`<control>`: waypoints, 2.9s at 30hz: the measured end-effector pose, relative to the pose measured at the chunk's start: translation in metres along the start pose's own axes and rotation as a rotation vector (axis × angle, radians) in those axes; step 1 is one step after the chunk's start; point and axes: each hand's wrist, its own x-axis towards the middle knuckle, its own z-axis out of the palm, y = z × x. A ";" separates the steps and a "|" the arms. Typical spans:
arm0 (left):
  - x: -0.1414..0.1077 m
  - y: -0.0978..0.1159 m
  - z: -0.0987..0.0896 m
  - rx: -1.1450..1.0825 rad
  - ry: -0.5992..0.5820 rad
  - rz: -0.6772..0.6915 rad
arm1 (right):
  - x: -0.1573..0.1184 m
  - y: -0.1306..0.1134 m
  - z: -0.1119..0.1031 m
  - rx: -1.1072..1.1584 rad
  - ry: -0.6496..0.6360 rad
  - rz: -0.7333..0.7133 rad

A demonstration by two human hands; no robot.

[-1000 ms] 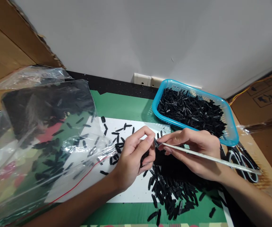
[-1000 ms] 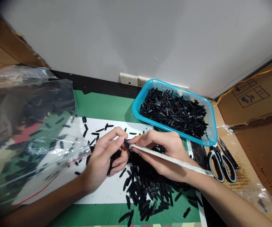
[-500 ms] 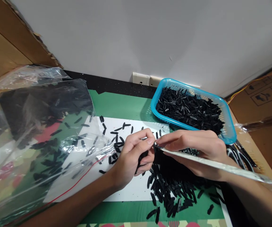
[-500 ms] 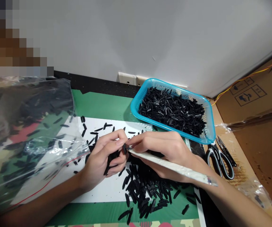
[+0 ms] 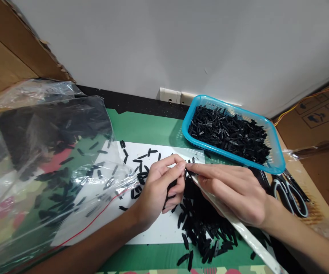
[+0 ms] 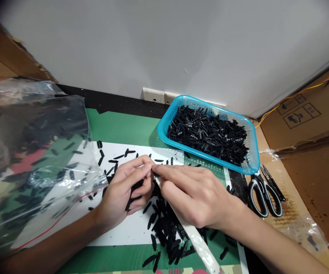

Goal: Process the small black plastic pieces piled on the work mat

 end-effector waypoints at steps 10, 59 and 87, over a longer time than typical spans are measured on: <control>-0.006 0.003 0.006 -0.162 -0.046 -0.184 | -0.011 -0.008 0.008 -0.141 -0.003 -0.081; -0.004 -0.002 0.004 0.074 0.102 0.160 | -0.002 0.000 0.002 0.135 -0.021 0.223; 0.000 0.006 0.005 0.052 0.189 0.107 | -0.014 0.010 0.015 -0.271 -0.004 0.081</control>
